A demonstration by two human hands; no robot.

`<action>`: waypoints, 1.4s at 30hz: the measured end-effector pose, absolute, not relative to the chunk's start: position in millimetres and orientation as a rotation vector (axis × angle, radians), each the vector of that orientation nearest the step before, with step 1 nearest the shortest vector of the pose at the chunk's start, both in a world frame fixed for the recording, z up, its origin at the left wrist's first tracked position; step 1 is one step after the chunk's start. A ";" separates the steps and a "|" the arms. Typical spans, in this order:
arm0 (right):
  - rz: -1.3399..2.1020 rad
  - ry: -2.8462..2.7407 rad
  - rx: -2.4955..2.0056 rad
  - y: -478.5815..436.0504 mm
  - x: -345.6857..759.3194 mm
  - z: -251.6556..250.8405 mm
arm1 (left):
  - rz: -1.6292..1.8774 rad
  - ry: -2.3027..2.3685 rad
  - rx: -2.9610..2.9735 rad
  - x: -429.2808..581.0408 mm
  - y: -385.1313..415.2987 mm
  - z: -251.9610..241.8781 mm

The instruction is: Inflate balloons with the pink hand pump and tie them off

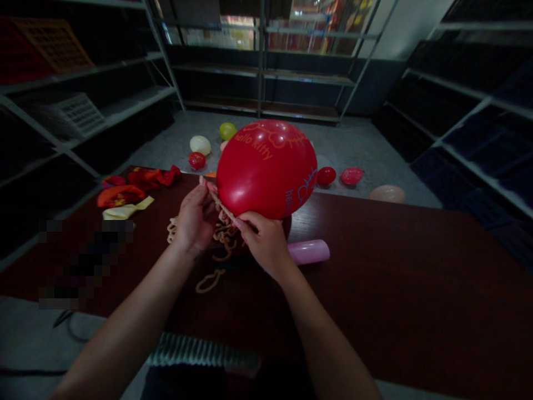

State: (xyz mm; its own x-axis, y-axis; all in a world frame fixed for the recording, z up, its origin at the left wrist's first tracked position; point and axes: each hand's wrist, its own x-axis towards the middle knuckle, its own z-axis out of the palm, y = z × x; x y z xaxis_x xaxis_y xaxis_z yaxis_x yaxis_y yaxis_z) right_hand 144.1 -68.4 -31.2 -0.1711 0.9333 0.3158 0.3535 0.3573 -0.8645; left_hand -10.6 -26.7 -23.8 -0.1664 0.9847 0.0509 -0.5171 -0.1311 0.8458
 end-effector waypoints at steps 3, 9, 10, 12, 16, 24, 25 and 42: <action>0.803 -1.729 -1.149 -68.4 144.6 -31.1 | 1.611 0.823 0.754 -10.8 -26.6 -23.3; 0.771 -1.656 -1.154 -66.2 146.5 -32.1 | 1.661 0.750 0.757 -2.0 -33.9 -16.9; 0.765 -1.671 -1.152 -65.6 146.7 -32.3 | 1.671 0.753 0.738 -1.8 -33.8 -16.3; 0.755 -1.723 -1.144 -64.1 147.2 -32.7 | 1.680 0.769 0.684 -3.1 -31.5 -16.8; 0.705 -1.774 -1.174 -59.8 151.7 -35.6 | 1.692 0.821 0.732 -6.6 -27.4 -23.9; 0.543 -1.761 -1.223 -55.5 159.5 -45.5 | 1.944 1.078 1.669 6.9 -48.8 -14.7; 0.531 -1.751 -1.236 -55.6 159.0 -45.9 | 1.985 1.103 1.726 10.6 -48.6 -7.8; 0.617 -1.854 -1.331 -53.4 161.5 -40.6 | 1.314 1.491 1.944 -38.0 94.2 0.4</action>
